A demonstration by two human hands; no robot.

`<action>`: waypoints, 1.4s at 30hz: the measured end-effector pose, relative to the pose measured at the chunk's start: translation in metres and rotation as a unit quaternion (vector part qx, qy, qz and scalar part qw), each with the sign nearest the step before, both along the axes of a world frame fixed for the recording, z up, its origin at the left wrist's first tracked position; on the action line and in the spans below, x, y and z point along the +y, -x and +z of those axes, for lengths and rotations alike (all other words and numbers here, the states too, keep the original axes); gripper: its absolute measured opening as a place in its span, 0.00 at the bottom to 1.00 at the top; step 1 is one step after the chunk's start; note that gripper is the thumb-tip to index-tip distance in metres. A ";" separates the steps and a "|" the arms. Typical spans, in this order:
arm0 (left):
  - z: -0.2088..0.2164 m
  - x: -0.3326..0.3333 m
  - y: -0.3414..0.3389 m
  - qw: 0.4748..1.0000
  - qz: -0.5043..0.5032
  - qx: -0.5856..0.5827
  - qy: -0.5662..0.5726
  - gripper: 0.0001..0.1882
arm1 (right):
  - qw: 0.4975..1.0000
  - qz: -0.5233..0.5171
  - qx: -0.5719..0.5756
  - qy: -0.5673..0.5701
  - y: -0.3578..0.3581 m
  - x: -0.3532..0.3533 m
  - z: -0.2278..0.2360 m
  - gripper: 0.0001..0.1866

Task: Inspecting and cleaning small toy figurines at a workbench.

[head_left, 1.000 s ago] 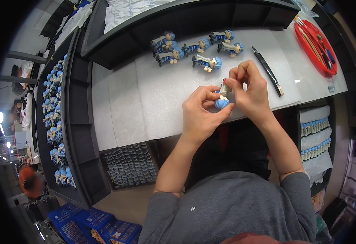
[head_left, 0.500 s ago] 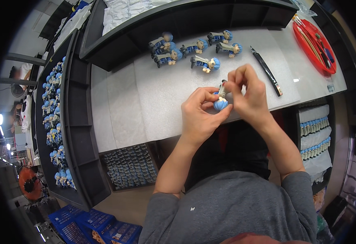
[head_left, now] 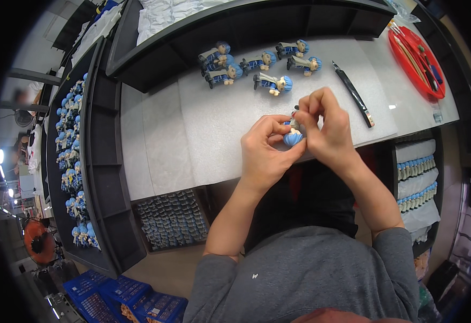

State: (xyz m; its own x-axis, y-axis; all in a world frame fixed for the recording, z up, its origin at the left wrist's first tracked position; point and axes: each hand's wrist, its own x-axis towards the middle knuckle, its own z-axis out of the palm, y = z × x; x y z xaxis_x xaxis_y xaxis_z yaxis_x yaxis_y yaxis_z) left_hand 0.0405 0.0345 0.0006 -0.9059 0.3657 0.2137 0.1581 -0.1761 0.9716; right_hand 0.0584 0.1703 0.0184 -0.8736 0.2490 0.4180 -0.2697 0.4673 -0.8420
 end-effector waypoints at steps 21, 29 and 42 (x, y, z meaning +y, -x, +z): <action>0.002 -0.005 0.001 0.999 -0.024 -0.028 0.009 0.15 | 0.997 -0.043 0.035 0.049 -0.010 0.007 0.004 0.14; 0.000 -0.003 0.000 1.000 -0.009 -0.012 -0.005 0.14 | 0.999 -0.041 0.026 0.022 0.000 -0.007 0.004 0.11; 0.000 -0.003 0.000 1.000 -0.002 0.016 0.008 0.14 | 0.999 -0.035 0.036 -0.007 -0.003 -0.008 0.002 0.10</action>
